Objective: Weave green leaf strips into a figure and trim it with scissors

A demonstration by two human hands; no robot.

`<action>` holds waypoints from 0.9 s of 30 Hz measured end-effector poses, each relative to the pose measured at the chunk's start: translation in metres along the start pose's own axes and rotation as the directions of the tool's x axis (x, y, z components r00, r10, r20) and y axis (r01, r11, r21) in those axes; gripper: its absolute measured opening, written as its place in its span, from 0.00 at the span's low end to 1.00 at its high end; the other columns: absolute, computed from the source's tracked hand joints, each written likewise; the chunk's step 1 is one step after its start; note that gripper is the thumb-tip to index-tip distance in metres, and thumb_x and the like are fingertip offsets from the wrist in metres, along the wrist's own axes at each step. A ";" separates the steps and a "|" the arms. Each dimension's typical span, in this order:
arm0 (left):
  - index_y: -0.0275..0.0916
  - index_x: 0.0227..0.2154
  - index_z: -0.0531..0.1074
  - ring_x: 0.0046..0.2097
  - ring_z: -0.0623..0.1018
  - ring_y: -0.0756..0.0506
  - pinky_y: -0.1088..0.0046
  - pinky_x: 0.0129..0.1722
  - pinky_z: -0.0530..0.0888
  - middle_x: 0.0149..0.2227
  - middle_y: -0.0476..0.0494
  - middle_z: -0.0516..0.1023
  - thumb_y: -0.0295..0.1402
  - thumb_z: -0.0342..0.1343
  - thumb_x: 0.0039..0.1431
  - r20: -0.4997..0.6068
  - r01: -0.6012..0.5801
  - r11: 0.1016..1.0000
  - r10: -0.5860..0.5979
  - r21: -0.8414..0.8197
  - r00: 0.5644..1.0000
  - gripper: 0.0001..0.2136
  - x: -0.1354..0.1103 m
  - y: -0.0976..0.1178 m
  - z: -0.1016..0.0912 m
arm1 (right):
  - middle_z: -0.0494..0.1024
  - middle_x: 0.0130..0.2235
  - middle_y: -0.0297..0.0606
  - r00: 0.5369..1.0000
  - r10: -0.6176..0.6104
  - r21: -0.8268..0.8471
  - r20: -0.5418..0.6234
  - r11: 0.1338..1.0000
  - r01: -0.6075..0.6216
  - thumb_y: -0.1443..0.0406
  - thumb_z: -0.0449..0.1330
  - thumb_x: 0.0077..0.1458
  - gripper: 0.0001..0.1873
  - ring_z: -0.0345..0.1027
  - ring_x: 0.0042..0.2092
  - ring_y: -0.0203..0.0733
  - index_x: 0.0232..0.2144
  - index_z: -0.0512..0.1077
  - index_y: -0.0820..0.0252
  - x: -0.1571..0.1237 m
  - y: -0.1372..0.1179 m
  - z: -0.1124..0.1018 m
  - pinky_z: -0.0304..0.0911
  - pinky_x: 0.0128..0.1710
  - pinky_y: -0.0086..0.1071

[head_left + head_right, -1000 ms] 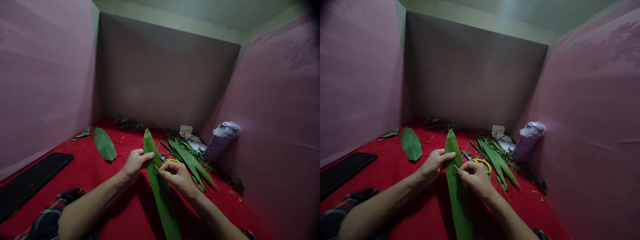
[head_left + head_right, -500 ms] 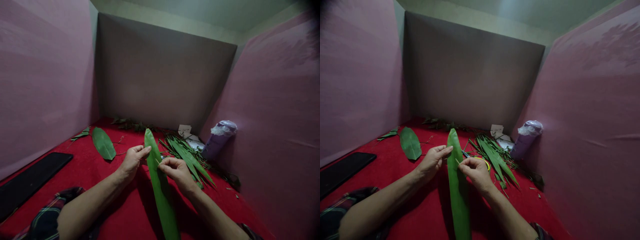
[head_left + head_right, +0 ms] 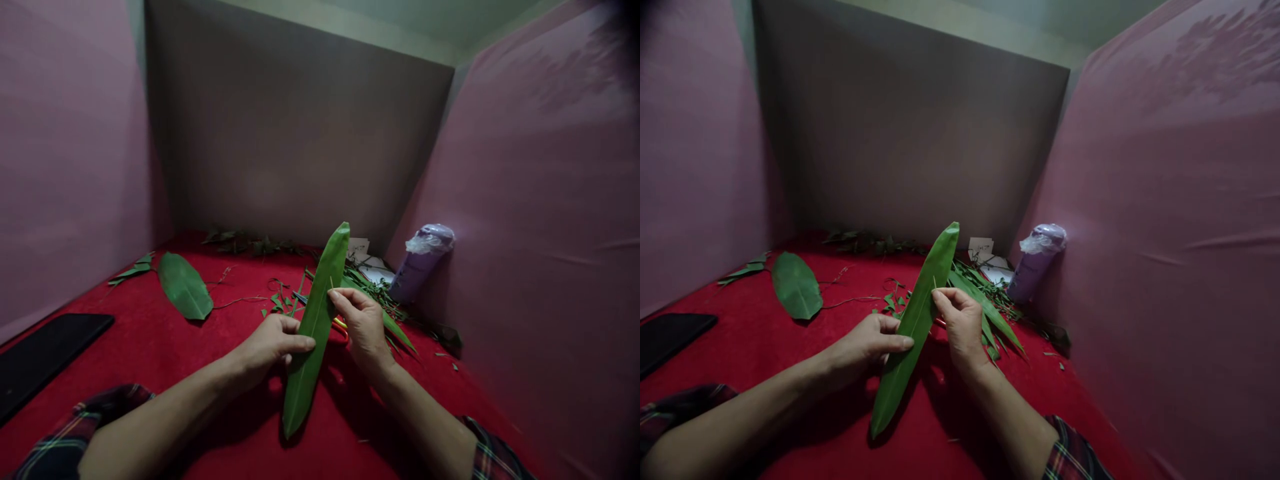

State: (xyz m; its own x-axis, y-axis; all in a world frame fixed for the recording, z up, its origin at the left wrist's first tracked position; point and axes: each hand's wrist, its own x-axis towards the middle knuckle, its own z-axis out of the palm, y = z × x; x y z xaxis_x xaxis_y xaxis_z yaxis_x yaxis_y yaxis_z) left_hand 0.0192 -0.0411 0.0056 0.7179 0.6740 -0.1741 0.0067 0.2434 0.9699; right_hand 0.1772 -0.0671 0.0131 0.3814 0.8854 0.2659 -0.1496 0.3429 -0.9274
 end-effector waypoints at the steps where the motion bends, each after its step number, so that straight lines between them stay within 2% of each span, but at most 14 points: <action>1: 0.31 0.23 0.72 0.19 0.68 0.52 0.78 0.19 0.63 0.20 0.46 0.72 0.33 0.59 0.43 -0.009 -0.007 1.000 0.007 -0.011 1.000 0.09 0.000 0.001 0.000 | 0.71 0.24 0.32 1.000 0.015 0.013 0.023 1.000 -0.016 0.62 0.62 0.43 0.08 0.62 0.25 0.33 0.25 0.72 0.62 0.000 0.000 -0.001 0.61 0.27 0.28; 4: 0.30 0.26 0.73 0.21 0.71 0.51 0.77 0.21 0.65 0.22 0.44 0.73 0.33 0.59 0.43 -0.074 -0.051 0.997 0.047 -0.057 0.996 0.09 0.001 0.003 -0.002 | 0.73 0.30 0.33 0.988 0.064 0.012 0.141 0.998 -0.066 0.62 0.61 0.45 0.07 0.64 0.29 0.33 0.27 0.72 0.60 -0.001 -0.002 -0.002 0.61 0.32 0.29; 6: 0.31 0.28 0.73 0.21 0.71 0.50 0.76 0.22 0.66 0.22 0.45 0.73 0.33 0.60 0.42 -0.123 -0.088 0.992 0.077 -0.093 0.989 0.10 0.003 0.003 -0.004 | 0.73 0.34 0.35 0.972 0.071 -0.044 0.224 0.997 -0.063 0.62 0.61 0.45 0.06 0.64 0.33 0.35 0.25 0.72 0.60 -0.004 -0.004 0.000 0.60 0.35 0.30; 9: 0.31 0.29 0.73 0.21 0.71 0.50 0.76 0.21 0.66 0.22 0.45 0.73 0.33 0.60 0.42 -0.152 -0.115 0.988 0.099 -0.100 0.983 0.12 0.004 0.003 -0.007 | 0.72 0.27 0.34 0.963 0.045 -0.197 0.264 0.980 0.009 0.63 0.61 0.43 0.06 0.63 0.30 0.35 0.21 0.73 0.62 -0.008 -0.007 0.004 0.59 0.31 0.29; 13: 0.31 0.28 0.71 0.21 0.71 0.52 0.78 0.20 0.65 0.23 0.46 0.72 0.36 0.60 0.44 -0.139 -0.115 0.990 0.103 -0.079 0.985 0.12 0.003 0.004 -0.005 | 0.67 0.20 0.30 0.982 0.011 -0.288 0.189 0.957 0.044 0.63 0.60 0.44 0.08 0.57 0.23 0.32 0.21 0.72 0.62 -0.011 -0.011 0.007 0.54 0.23 0.27; 21: 0.32 0.22 0.69 0.19 0.69 0.54 0.79 0.19 0.65 0.19 0.47 0.72 0.31 0.61 0.41 -0.111 -0.039 0.999 0.037 -0.015 0.993 0.08 0.001 0.005 -0.001 | 0.68 0.19 0.29 0.997 -0.073 -0.167 -0.030 0.984 0.067 0.62 0.61 0.45 0.08 0.56 0.21 0.31 0.25 0.72 0.63 -0.001 -0.010 -0.001 0.54 0.21 0.26; 27: 0.32 0.19 0.68 0.17 0.67 0.54 0.80 0.17 0.64 0.17 0.48 0.71 0.31 0.61 0.39 -0.182 -0.052 0.998 0.044 -0.042 0.982 0.08 0.004 0.004 -0.003 | 0.72 0.25 0.33 0.998 0.030 -0.065 -0.050 0.997 -0.033 0.60 0.63 0.42 0.11 0.62 0.25 0.34 0.27 0.72 0.62 0.002 -0.003 -0.005 0.57 0.24 0.27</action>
State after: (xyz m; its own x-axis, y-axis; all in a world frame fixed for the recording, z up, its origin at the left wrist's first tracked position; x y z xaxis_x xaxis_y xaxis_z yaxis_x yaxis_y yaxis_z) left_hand 0.0207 -0.0355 0.0081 0.5787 0.7998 -0.1597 -0.0599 0.2370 0.9697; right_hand 0.1833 -0.0678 0.0156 0.4217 0.8785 0.2244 -0.1026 0.2921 -0.9509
